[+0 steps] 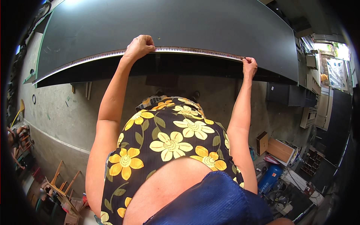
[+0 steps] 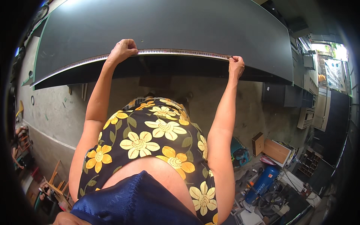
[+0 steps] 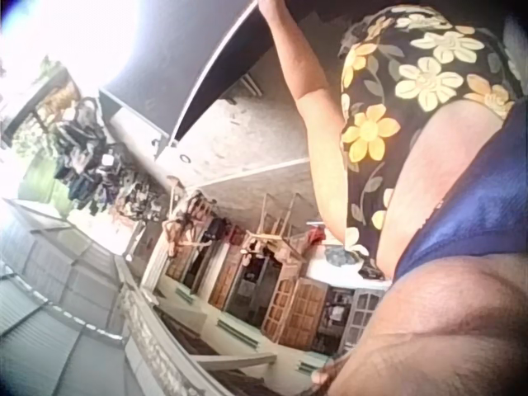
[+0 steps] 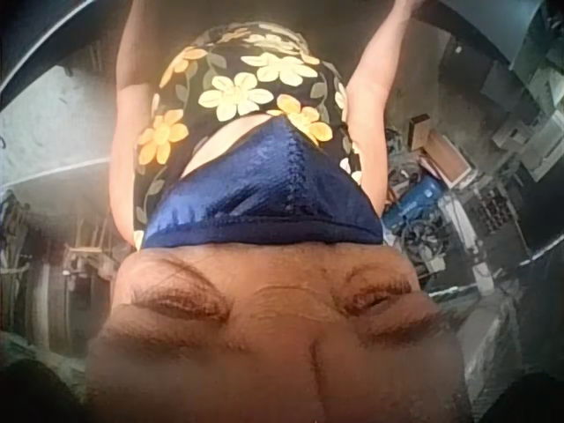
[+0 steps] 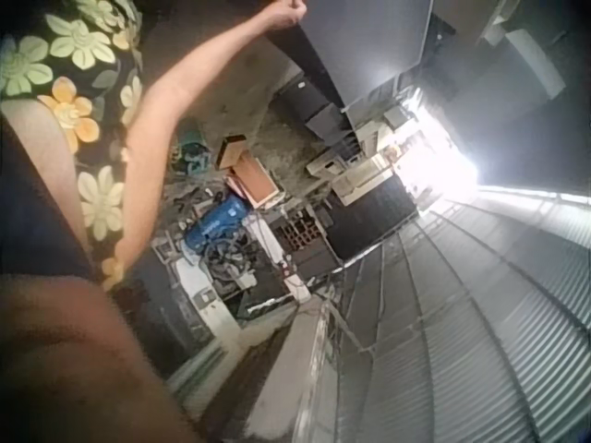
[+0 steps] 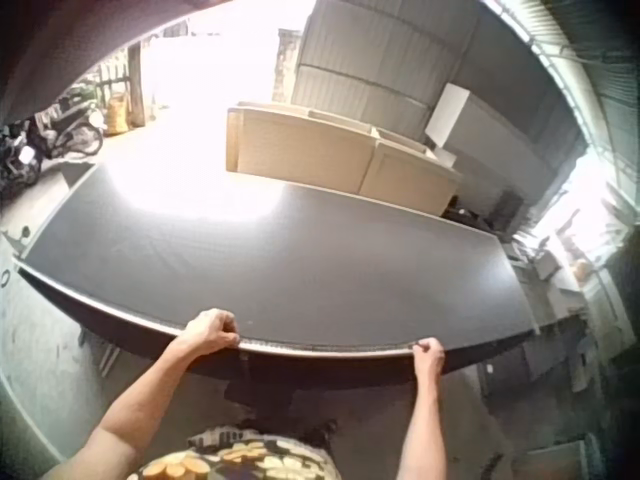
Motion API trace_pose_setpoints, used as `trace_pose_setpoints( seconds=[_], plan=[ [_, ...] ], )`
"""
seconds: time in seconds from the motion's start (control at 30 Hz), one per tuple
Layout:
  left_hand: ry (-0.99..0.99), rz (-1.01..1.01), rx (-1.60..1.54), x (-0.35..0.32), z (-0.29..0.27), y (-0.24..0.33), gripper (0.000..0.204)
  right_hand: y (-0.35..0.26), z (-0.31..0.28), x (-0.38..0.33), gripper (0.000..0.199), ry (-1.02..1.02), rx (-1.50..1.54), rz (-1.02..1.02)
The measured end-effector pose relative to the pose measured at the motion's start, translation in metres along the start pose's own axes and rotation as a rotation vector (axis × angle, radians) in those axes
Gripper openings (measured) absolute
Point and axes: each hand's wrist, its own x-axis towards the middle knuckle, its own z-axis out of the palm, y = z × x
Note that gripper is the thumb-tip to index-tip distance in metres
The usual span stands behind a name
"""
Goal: The person sets down a power tool, walks across the workshop, and uses a long measuring tape to measure different sides of a dark wooden cabinet.
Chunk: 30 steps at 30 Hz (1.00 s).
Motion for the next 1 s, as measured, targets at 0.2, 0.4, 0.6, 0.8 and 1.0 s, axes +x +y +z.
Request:
trace_pose_setpoints(
  seconds=[0.2,0.4,0.6,0.8,1.0],
  plan=[
    [0.005,-0.024,0.042,0.003,0.002,0.003,0.019,0.008,0.004,0.002,0.016,0.031,0.029,-0.002],
    [0.005,-0.014,0.062,0.003,0.004,0.003,0.020,0.012,0.009,0.006,0.019,0.028,0.002,0.032],
    [-0.026,0.013,0.043,0.012,0.007,-0.009,0.021,-0.002,0.003,-0.004,0.018,0.051,0.056,0.119],
    [-0.039,0.055,-0.004,0.016,0.007,-0.018,0.021,-0.002,-0.018,-0.041,0.018,0.296,0.275,0.065],
    [0.036,0.249,0.029,0.024,0.014,-0.021,0.019,0.020,-0.049,-0.103,0.017,0.371,0.334,0.037]
  ],
)
